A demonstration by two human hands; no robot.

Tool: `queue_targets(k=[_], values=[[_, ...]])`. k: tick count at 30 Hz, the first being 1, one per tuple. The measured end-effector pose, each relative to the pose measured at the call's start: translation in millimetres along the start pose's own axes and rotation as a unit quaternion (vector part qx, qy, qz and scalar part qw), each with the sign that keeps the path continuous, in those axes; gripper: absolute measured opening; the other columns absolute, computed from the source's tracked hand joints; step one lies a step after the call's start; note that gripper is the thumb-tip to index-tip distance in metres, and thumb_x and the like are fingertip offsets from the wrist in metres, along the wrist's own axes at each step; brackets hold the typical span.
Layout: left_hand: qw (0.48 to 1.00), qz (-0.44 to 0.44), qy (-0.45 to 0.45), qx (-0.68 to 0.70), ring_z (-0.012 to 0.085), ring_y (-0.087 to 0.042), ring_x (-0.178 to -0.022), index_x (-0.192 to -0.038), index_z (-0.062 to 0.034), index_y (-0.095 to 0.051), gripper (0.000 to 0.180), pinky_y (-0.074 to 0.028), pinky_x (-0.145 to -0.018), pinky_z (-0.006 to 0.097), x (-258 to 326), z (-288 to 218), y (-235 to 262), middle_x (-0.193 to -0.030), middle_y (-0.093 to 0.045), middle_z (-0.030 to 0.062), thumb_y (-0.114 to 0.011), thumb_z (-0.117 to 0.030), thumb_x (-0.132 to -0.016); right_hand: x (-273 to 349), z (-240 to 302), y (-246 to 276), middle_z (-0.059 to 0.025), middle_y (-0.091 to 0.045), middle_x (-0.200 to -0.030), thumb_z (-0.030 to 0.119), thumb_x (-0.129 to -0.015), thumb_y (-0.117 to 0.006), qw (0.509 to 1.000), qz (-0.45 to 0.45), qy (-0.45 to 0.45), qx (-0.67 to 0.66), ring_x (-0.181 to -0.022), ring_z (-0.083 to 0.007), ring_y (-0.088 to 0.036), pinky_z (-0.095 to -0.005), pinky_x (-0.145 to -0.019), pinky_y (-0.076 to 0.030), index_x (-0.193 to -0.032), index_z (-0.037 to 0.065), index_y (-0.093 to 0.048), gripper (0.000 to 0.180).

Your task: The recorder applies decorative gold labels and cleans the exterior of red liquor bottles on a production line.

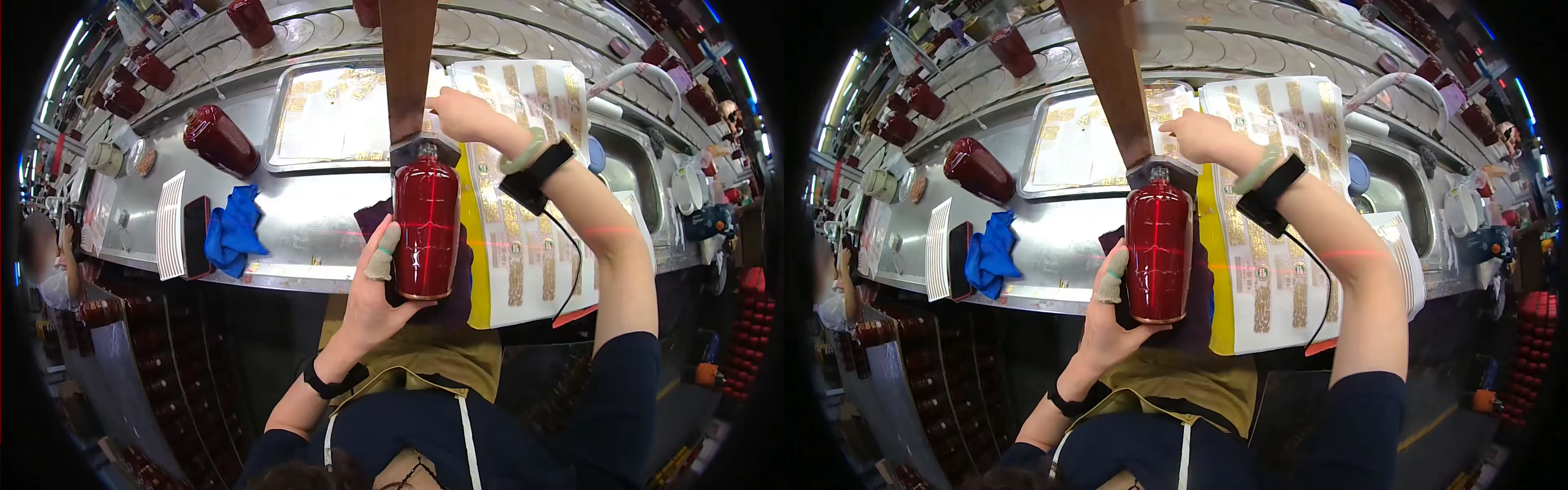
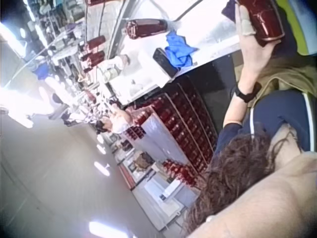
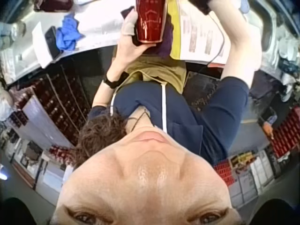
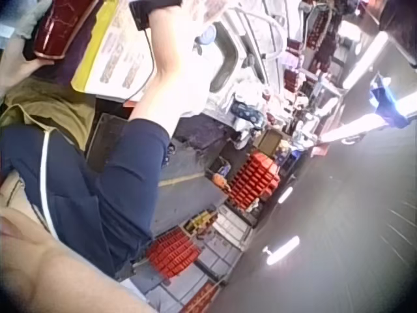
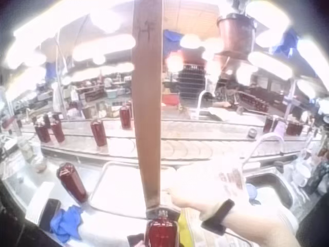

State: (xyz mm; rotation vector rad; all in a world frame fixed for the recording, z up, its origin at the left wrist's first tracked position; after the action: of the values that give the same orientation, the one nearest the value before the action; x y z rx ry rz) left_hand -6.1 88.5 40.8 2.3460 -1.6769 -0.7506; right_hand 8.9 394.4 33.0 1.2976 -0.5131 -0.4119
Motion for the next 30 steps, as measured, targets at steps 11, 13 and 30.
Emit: queue_targets(k=[11, 13, 30], values=[[1.000, 0.011, -0.022, 0.014, 0.0355, -0.043, -0.147, -0.159, -0.0045, -0.035, 0.107, -0.040, -0.118, 0.044, -4.1, 6.8, 3.5, -0.160, -0.039, 0.0215, -0.095, -0.013, -0.071, -8.2, -34.4, 5.5, -0.0213, -0.071, -0.113, 0.049, -0.089, -0.072, 0.984, -0.077, -0.158, -0.028, -0.104, -0.0386, -0.071, -0.0493, -0.089, -0.057, -0.120, 0.001, -0.069, 0.057], [1.000, 0.011, -0.025, 0.013, 0.0382, -0.044, -0.145, -0.159, -0.0043, -0.035, 0.108, -0.042, -0.117, 0.044, -5.7, 7.2, 3.6, -0.160, -0.038, 0.0237, -0.095, -0.011, -0.069, -10.3, -41.5, -0.4, -0.0260, -0.071, -0.111, 0.066, -0.077, -0.079, 0.971, -0.080, -0.224, -0.018, -0.106, -0.0372, -0.072, -0.0475, -0.090, -0.057, -0.124, -0.011, -0.058, 0.093], [0.991, -0.032, -0.013, 0.130, 0.0317, -0.040, -0.148, -0.160, 0.0010, -0.029, 0.066, -0.030, -0.122, 0.046, -52.8, 36.9, 54.5, -0.160, -0.041, 0.0194, -0.036, -0.043, -0.112, -2.8, -63.4, -17.0, -0.0088, -0.058, -0.053, 0.021, -0.081, -0.076, 0.940, 0.110, -0.214, -0.243, -0.041, -0.0192, -0.052, -0.0369, -0.042, -0.040, -0.062, -0.001, -0.064, 0.031]])
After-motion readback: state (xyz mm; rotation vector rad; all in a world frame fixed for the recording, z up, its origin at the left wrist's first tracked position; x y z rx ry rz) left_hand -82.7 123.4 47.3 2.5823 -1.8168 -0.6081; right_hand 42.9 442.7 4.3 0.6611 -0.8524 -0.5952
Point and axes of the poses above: each hand's wrist, its own x-axis away from the middle knuckle, its own y-axis out of the back of the hand, z = x × y, the point moved 7 cm from there along -x, towards the middle knuckle
